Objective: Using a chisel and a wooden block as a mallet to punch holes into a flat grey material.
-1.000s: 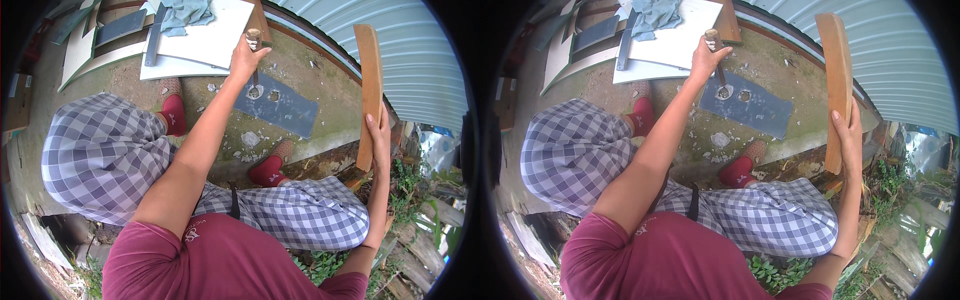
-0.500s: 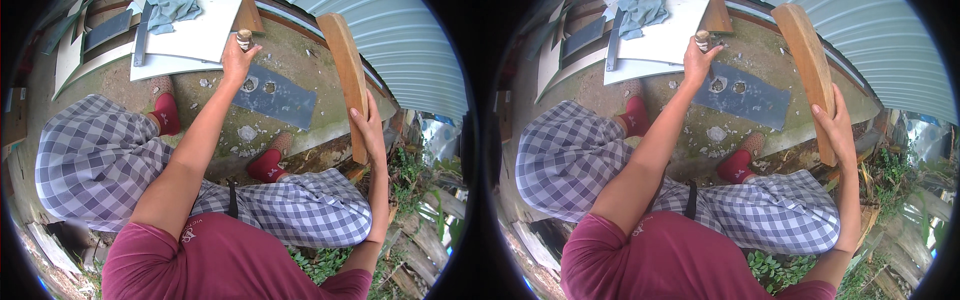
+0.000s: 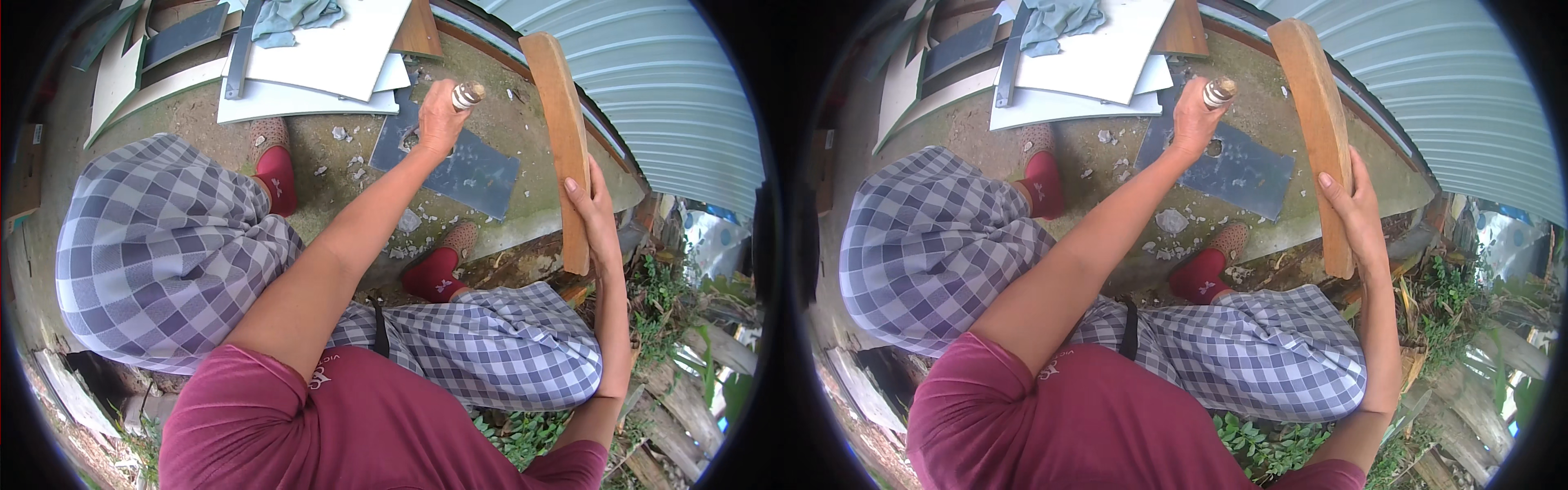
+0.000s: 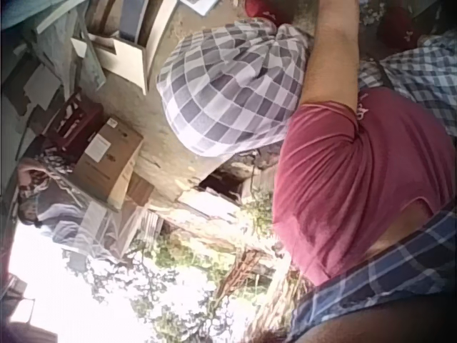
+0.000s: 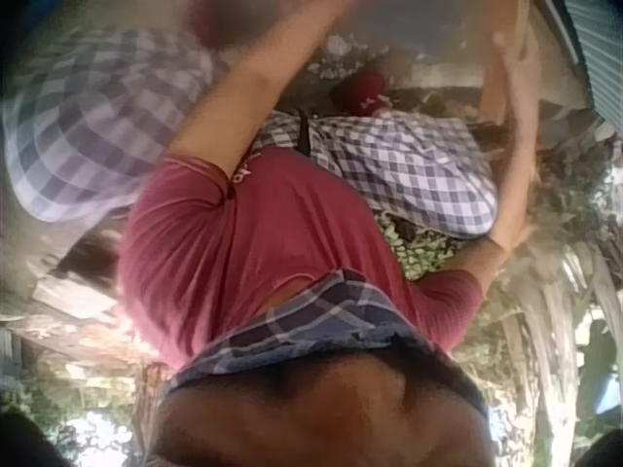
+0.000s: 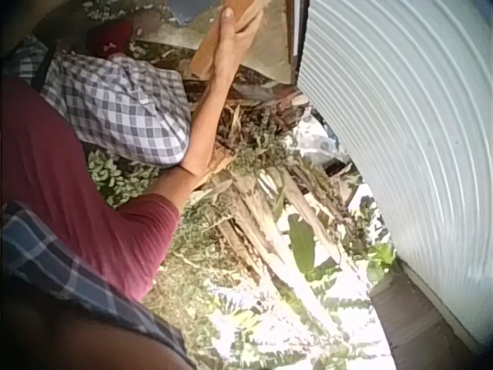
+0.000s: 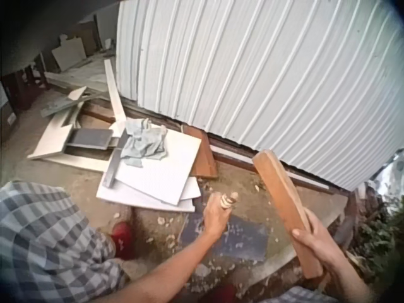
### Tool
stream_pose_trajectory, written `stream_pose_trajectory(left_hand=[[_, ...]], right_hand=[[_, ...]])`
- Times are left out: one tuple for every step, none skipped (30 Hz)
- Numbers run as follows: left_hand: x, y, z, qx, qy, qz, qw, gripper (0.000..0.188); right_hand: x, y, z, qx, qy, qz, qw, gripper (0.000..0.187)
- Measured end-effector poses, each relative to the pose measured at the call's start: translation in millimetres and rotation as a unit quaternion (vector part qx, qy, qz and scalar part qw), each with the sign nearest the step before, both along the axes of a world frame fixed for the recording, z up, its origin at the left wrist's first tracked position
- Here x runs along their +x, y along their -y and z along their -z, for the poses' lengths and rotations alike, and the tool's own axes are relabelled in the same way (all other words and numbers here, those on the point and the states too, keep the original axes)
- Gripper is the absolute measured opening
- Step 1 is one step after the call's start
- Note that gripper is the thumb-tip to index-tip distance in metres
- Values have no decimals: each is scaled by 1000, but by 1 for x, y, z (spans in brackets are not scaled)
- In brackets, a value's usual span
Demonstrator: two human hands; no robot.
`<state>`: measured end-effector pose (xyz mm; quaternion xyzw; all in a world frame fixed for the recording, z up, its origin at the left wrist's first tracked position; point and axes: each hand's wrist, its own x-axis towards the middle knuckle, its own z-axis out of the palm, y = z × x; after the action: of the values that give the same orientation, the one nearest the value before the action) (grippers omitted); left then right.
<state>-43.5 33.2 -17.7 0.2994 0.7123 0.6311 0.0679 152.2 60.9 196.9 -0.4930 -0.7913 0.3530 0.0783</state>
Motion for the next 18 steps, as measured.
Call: stream_pose_trajectory(left_hand=[[5, -5, -1, -10, 1, 3, 1000, 34], [9, -9, -1, -4, -19, -5, 1000, 34], [14, -13, -1, -2, -38, -12, 999, 34], [16, -15, -1, -13, -49, -8, 999, 35], [18, -18, -1, 3, -53, -26, 998, 34], [20, -20, -1, 5, -51, -31, 998, 34], [21, -21, -1, 1, -44, -30, 999, 34], [20, -23, -1, -1, -40, -44, 998, 34], [19, -23, -2, 10, -41, -60, 997, 34], [18, -24, -3, 12, -37, -68, 997, 34], [16, -23, -3, 12, -31, -74, 997, 34], [14, -23, -4, 15, -27, -76, 997, 34], [12, -23, -5, 19, -23, -78, 996, 34], [10, -22, -5, 23, -20, -81, 996, 35], [9, -20, -5, 20, -17, -72, 997, 35], [6, -20, -5, 18, -16, -64, 998, 35], [2, -20, -5, 10, -8, -55, 998, 35], [-1, -20, -4, 22, -14, -70, 997, 34]], right_hand=[[-5, 2, -3, 14, 4, 18, 1000, 78], [-9, 3, -8, 40, -41, -3, 998, 76], [-12, 4, -15, 63, -77, -4, 995, 74], [-15, 3, -22, 69, -107, 1, 992, 73], [-16, 2, -29, 52, -156, 8, 986, 62], [-17, 0, -35, 62, -202, -5, 977, 60], [-17, -2, -38, 46, -264, -1, 963, 58], [-17, -3, -36, 61, -305, -32, 950, 48], [-16, -4, -33, 56, -285, -38, 956, 49], [-15, -3, -24, 51, -283, -37, 957, 49], [-15, 0, -12, 34, -279, -49, 958, 49], [-16, 3, 3, 19, -221, -55, 973, 57], [-16, 6, 16, 12, -108, -77, 991, 62], [-17, 11, 29, 2, 4, -89, 996, 67], [-18, 13, 36, -37, 20, -92, 995, 69], [-19, 14, 39, -76, 32, -87, 993, 71], [-20, 14, 40, -119, 53, -79, 988, 73], [-19, 11, 33, -84, 30, -61, 994, 75]])
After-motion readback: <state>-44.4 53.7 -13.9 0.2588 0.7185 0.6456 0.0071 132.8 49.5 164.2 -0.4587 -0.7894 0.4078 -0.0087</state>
